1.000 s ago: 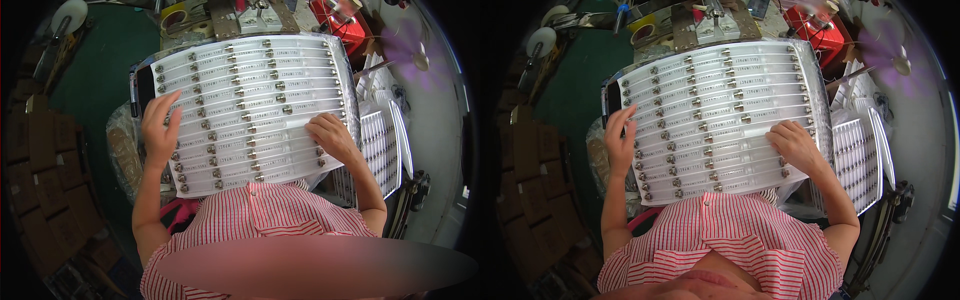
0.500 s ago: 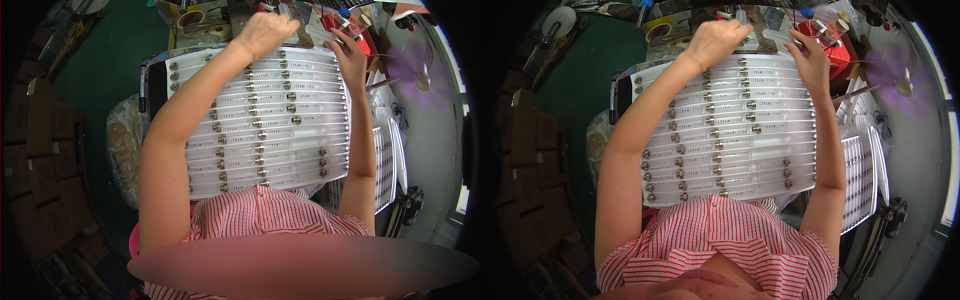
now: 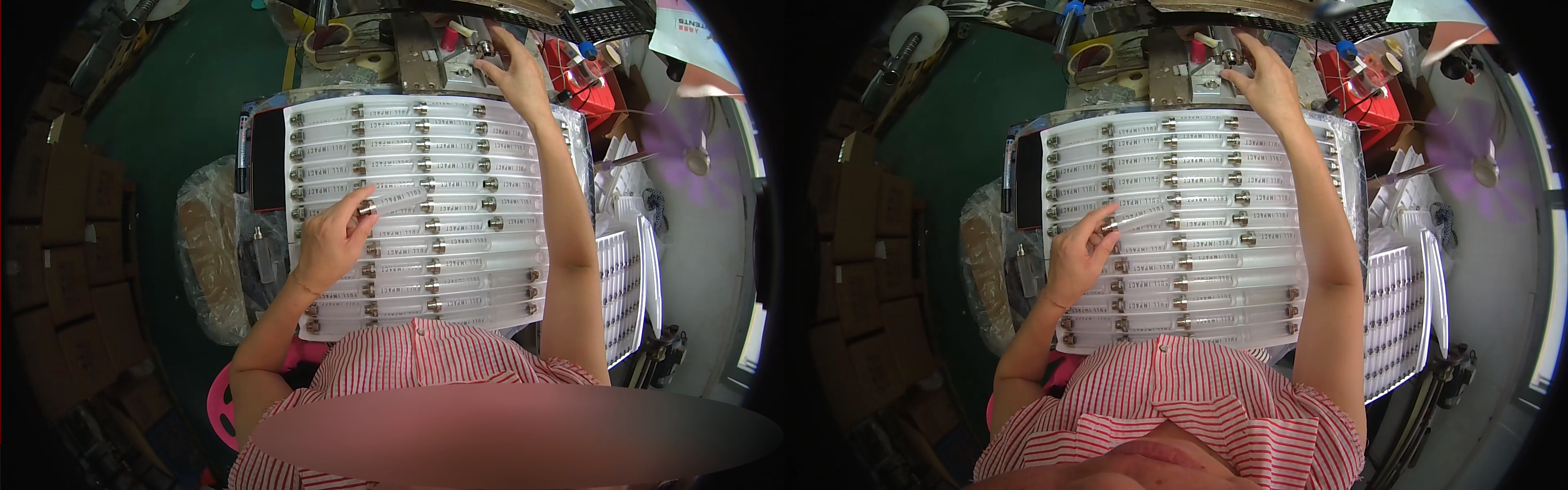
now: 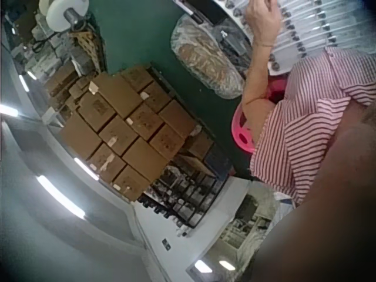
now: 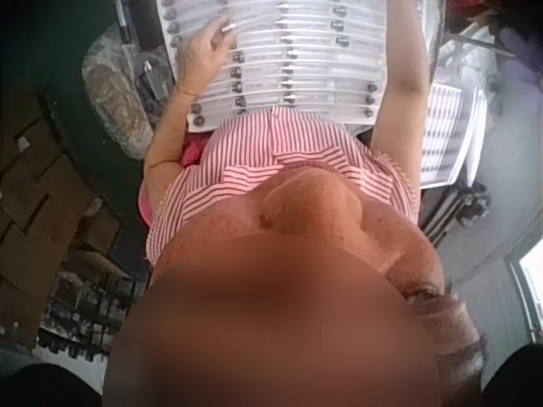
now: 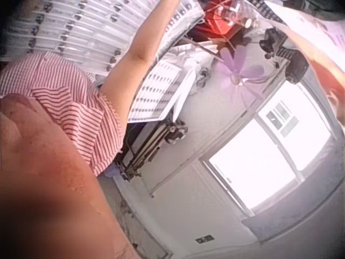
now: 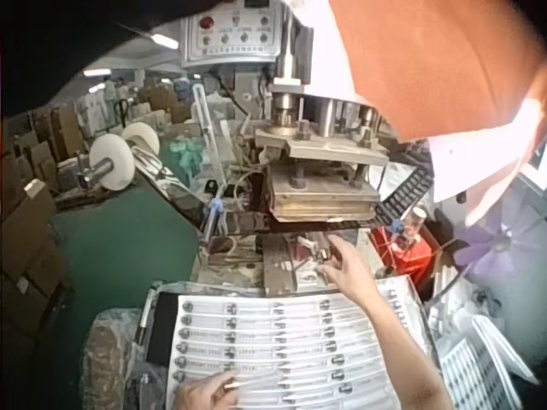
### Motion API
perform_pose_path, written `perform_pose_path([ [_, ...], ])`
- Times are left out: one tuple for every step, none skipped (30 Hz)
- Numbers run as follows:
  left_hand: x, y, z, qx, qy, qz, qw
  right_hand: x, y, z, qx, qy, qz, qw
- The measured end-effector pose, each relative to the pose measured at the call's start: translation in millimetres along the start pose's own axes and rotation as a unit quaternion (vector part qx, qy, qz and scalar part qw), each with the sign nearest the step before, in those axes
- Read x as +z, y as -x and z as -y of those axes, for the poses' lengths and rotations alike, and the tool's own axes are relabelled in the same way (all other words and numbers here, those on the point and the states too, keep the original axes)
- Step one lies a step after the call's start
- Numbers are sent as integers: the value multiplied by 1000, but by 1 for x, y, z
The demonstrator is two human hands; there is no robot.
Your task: The recorder is placing small glass tube components into a multi-row testing or storage rack.
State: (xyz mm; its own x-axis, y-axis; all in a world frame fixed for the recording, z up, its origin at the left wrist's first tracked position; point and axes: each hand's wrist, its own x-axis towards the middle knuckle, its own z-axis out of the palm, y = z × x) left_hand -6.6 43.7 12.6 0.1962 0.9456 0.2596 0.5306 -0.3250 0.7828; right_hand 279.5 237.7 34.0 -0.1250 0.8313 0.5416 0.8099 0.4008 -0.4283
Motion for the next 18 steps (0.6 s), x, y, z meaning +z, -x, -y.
perform_pose_path([
  [-1,2,2,-7,-5,19,1000,2,0,-2,13,-29,1,999],
  [-2,3,4,-15,-9,34,999,3,-1,-3,39,-54,16,998],
  [-2,4,5,-14,-10,38,999,3,-1,-4,24,-58,3,998],
  [-2,5,6,-10,-20,37,999,4,-2,-4,33,-51,23,998],
  [-2,5,7,-5,-30,37,999,4,-2,-4,38,-45,34,998],
  [-2,5,7,-4,-29,36,999,4,-1,-4,42,-43,42,997],
  [-2,5,6,-2,-34,38,999,5,-1,-3,47,-46,31,997],
  [-2,5,6,0,-40,40,998,5,0,-3,50,-49,22,997],
  [-2,5,5,-1,-40,41,998,6,0,-3,52,-48,20,997],
  [-2,5,5,1,-35,39,999,6,1,-3,54,-55,17,997],
  [-2,4,5,1,-32,37,999,6,1,-3,61,-60,19,996],
  [-1,4,5,2,-29,38,999,6,1,-4,55,-61,15,997],
  [-1,4,5,2,-22,33,999,6,1,-5,63,-56,22,996],
  [-1,3,5,3,-15,28,999,6,0,-5,64,-55,25,996],
  [-1,3,5,3,-15,29,999,6,0,-6,72,-51,30,996],
  [-1,3,5,3,-18,29,999,6,-1,-6,31,-46,19,998],
  [-1,3,4,4,-20,29,999,5,-2,-6,3,-35,13,999],
  [-1,3,4,4,-20,28,999,4,-3,-6,-11,-40,7,999],
])
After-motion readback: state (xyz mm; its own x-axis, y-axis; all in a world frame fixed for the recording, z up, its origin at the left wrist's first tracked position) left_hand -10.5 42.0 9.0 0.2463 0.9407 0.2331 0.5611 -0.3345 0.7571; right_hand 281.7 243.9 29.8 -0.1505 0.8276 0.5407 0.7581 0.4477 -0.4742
